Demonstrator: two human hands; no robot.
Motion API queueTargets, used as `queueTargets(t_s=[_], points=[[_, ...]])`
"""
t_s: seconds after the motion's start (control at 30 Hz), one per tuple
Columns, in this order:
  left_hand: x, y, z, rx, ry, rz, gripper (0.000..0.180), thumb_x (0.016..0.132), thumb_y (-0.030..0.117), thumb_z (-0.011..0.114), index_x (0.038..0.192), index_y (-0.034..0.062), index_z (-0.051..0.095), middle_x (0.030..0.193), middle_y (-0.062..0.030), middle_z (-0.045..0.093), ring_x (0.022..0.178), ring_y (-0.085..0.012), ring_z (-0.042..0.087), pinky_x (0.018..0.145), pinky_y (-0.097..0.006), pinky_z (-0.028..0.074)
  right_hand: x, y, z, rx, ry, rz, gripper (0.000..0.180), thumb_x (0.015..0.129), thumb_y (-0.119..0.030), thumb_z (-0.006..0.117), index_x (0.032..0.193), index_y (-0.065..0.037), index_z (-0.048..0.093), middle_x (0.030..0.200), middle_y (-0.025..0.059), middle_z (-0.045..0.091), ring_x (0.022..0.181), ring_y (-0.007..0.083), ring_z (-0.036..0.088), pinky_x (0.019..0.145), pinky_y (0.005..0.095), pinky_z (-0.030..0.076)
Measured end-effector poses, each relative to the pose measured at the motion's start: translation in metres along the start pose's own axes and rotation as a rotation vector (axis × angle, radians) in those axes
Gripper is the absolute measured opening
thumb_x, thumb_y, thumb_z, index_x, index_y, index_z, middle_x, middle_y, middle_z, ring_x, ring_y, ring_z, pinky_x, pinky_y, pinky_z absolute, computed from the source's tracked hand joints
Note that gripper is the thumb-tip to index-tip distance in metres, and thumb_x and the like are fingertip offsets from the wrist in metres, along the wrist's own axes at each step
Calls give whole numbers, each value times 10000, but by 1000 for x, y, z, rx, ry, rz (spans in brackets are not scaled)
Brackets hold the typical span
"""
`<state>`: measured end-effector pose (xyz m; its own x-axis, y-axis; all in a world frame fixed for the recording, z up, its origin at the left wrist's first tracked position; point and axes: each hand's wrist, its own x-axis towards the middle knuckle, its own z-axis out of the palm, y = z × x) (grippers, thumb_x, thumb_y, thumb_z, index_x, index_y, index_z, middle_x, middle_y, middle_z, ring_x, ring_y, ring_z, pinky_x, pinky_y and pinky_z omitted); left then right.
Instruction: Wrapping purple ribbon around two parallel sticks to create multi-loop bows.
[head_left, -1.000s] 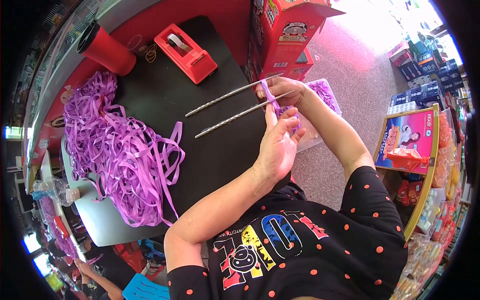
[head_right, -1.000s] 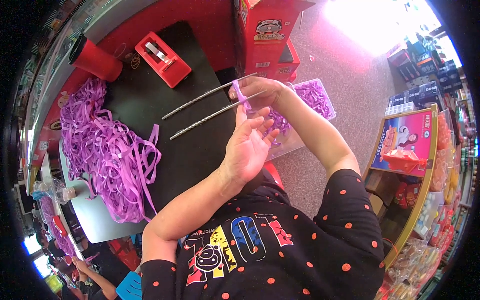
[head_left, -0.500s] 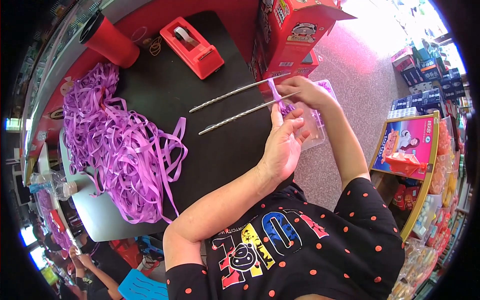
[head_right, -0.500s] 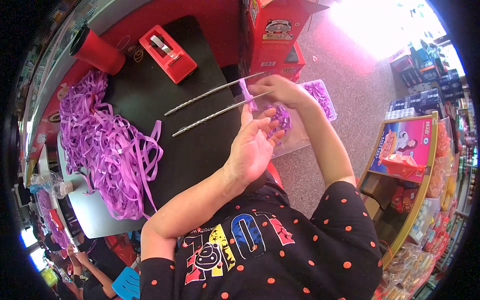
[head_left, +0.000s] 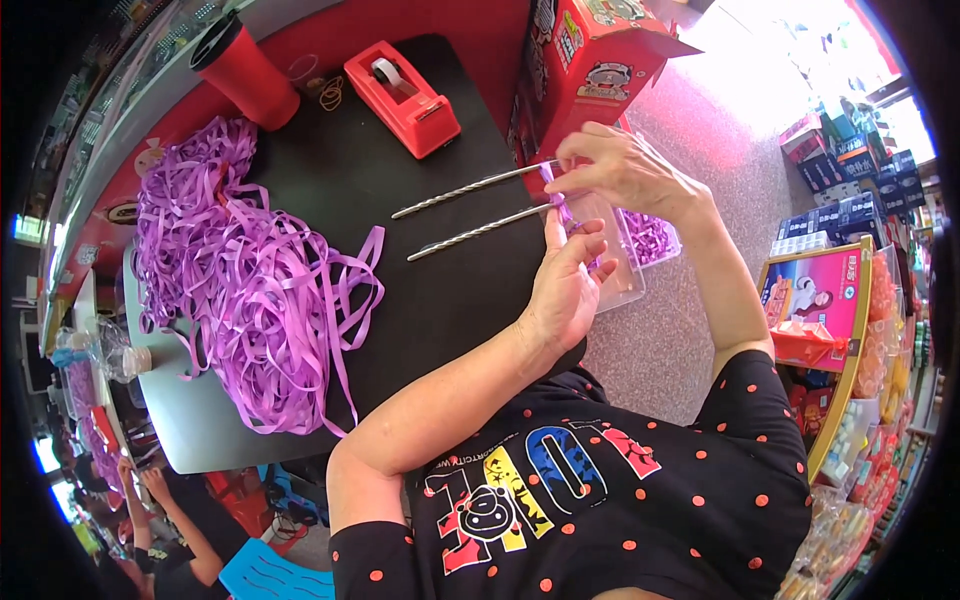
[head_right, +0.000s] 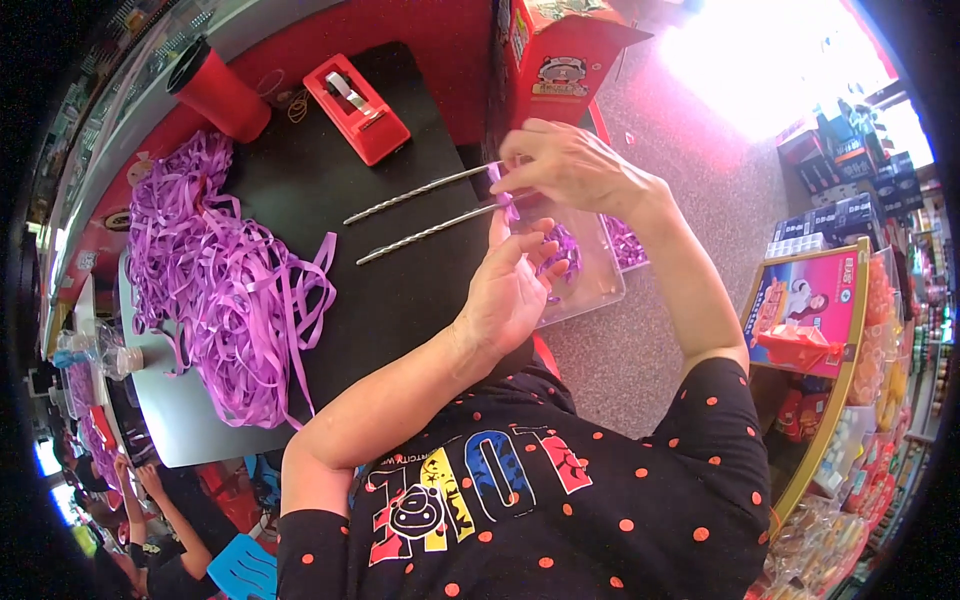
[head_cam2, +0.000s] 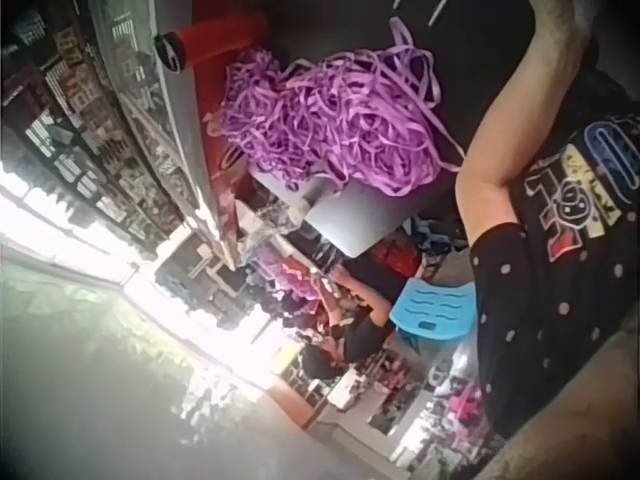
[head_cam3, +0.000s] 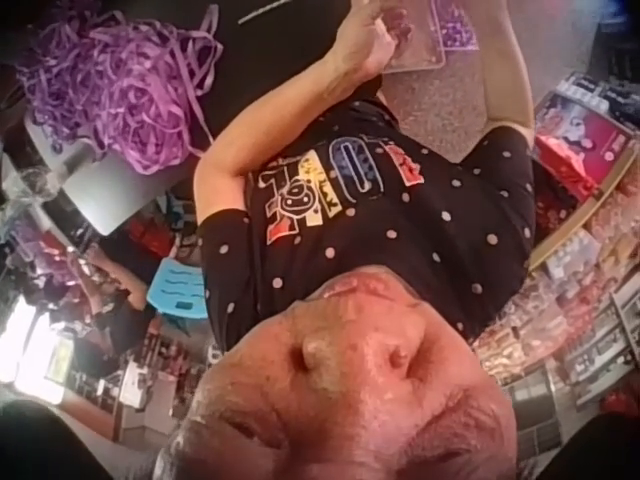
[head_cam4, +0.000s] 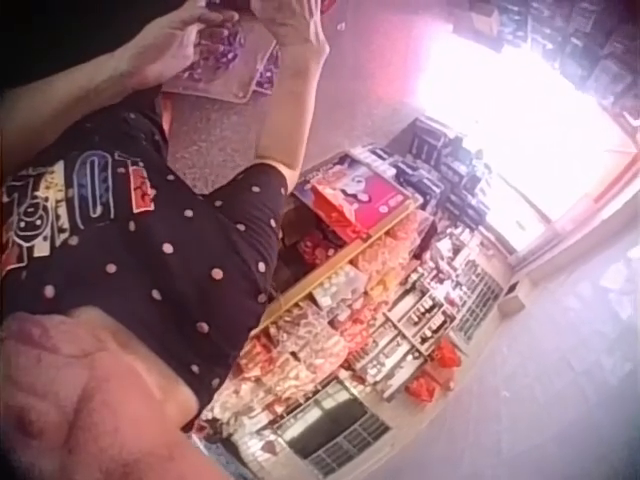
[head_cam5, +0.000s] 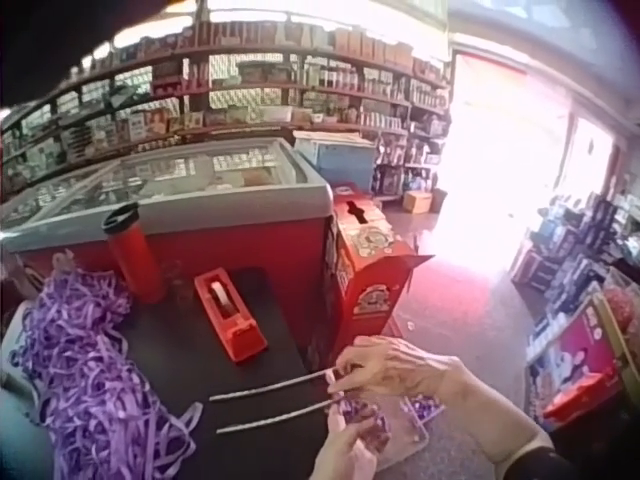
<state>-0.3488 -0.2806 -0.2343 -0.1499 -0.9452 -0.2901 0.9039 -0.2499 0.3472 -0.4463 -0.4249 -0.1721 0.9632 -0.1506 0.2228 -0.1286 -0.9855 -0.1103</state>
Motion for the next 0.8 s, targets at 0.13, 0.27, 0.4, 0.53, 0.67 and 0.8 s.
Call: queueTargets(t_s=[0.13, 0.27, 0.4, 0.53, 0.67, 0.8], points=[[0, 0, 0, -9, 39, 45, 673, 822, 113, 580, 1396, 254, 258, 1132, -35, 453, 982, -157, 442, 894, -365, 363, -20, 5, 20, 145, -4, 146, 303, 724, -52, 608, 1007, -103, 704, 948, 65, 589, 914, 240, 567, 810, 335, 479], [-3, 1, 6, 4, 23, 94, 656, 823, 77, 546, 1387, 249, 259, 1122, -48, 446, 956, -164, 452, 856, -358, 392, -33, 16, 42, 296, 154, 306, 315, 758, -2, 576, 1048, -64, 679, 1001, 81, 597, 1005, 254, 561, 879, 330, 451], [1, -6, 5, 127, 121, 68, 615, 831, 25, 487, 1374, 208, 264, 1109, -68, 432, 942, -163, 469, 748, -327, 453, 1, -15, 30, 204, 421, 516, 261, 802, -23, 615, 1049, -64, 687, 1017, 84, 623, 996, 223, 581, 883, 319, 461], [3, -23, 5, 185, 89, 66, 501, 864, 44, 461, 1339, 151, 340, 966, -41, 497, 771, -114, 505, 712, -262, 450, 7, 3, 38, 612, 210, 733, 248, 832, -94, 667, 1072, -33, 669, 970, 55, 666, 897, 113, 607, 797, 260, 485], [9, -34, -5, 321, 21, -19, 381, 855, 42, 467, 1235, 68, 460, 911, -25, 506, 801, -116, 524, 701, -257, 447, 17, 19, 37, 942, -4, 789, 211, 833, -97, 672, 997, 34, 659, 868, 36, 678, 795, 68, 603, 736, 220, 488], [-6, -38, -2, 822, -184, 193, 226, 833, 50, 482, 1045, 13, 550, 870, -66, 539, 814, -169, 564, 699, -290, 454, 21, 32, 51, 1111, -17, 795, 189, 814, -102, 684, 938, 38, 658, 803, 12, 639, 724, 58, 568, 654, 210, 456]])
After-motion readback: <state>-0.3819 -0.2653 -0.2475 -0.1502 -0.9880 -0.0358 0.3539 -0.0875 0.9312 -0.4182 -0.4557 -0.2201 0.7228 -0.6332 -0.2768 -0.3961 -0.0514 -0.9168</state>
